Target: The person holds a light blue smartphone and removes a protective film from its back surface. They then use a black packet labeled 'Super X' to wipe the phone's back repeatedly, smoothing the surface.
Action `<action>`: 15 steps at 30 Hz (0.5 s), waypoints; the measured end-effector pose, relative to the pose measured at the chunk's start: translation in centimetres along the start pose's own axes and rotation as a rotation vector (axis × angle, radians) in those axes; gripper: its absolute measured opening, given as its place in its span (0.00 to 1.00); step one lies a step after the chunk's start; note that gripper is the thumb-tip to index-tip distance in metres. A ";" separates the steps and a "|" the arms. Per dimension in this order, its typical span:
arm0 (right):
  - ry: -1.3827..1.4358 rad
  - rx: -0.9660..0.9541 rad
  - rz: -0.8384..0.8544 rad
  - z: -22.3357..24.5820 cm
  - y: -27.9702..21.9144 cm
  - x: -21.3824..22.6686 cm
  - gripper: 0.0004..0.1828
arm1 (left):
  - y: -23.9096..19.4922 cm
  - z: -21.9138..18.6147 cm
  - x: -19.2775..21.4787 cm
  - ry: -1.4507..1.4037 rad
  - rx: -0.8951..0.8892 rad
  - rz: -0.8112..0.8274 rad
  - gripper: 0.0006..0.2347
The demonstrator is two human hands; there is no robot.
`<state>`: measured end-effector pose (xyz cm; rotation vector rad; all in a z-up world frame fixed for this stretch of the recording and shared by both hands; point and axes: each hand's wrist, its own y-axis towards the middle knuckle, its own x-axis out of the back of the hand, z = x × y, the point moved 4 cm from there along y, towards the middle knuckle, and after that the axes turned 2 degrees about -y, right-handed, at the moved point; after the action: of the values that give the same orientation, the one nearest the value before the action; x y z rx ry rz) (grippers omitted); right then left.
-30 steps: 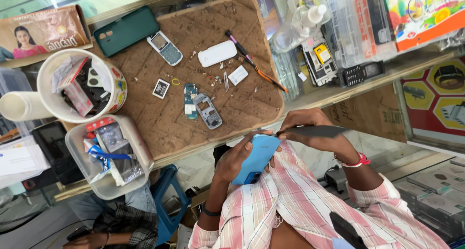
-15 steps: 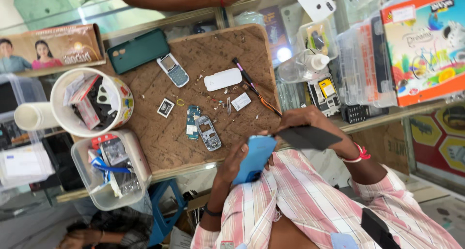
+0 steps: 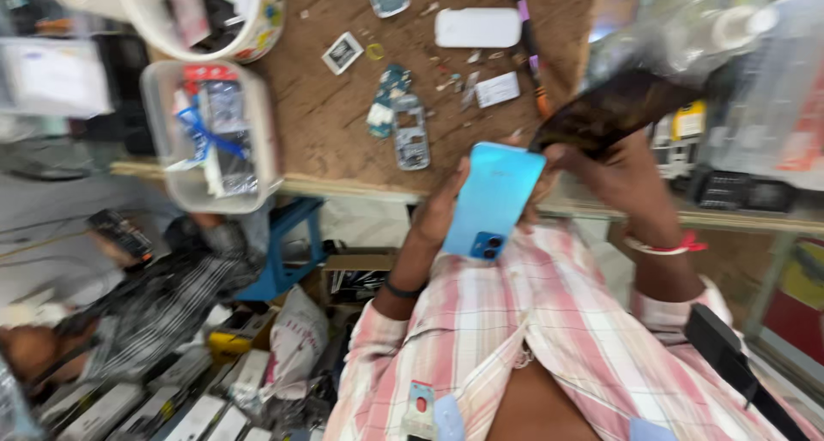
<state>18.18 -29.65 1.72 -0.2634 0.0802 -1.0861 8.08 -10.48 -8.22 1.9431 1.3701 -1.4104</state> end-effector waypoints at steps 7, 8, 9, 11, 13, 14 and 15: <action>0.049 0.095 0.034 3.8 -1.7 -0.3 0.10 | -0.8 -2.1 -5.7 -0.166 -0.029 0.228 0.30; -0.052 0.123 0.014 4.1 -2.2 -0.5 0.09 | -1.1 -2.2 -6.1 -0.144 -0.030 0.203 0.31; -0.165 0.145 -0.006 4.5 -2.9 -0.4 0.09 | -1.4 -2.2 -6.6 -0.131 -0.034 0.185 0.31; -0.318 0.161 -0.017 4.7 -3.7 -0.1 0.09 | -1.8 -2.0 -7.2 -0.098 -0.039 0.174 0.32; -0.377 0.149 0.012 4.0 -4.1 -0.1 0.09 | -2.3 -1.8 -7.1 -0.048 -0.044 0.167 0.31; -0.356 0.124 -0.045 3.7 -4.6 0.1 0.10 | -2.4 -1.4 -7.2 -0.047 -0.042 0.173 0.32; -0.316 0.109 -0.090 3.2 -5.1 -0.3 0.12 | -2.7 -1.4 -7.1 -0.031 -0.046 0.161 0.32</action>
<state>14.28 -31.03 6.06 -0.3394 -0.2748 -1.1221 6.33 -11.60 -0.80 1.9465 1.1932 -1.3165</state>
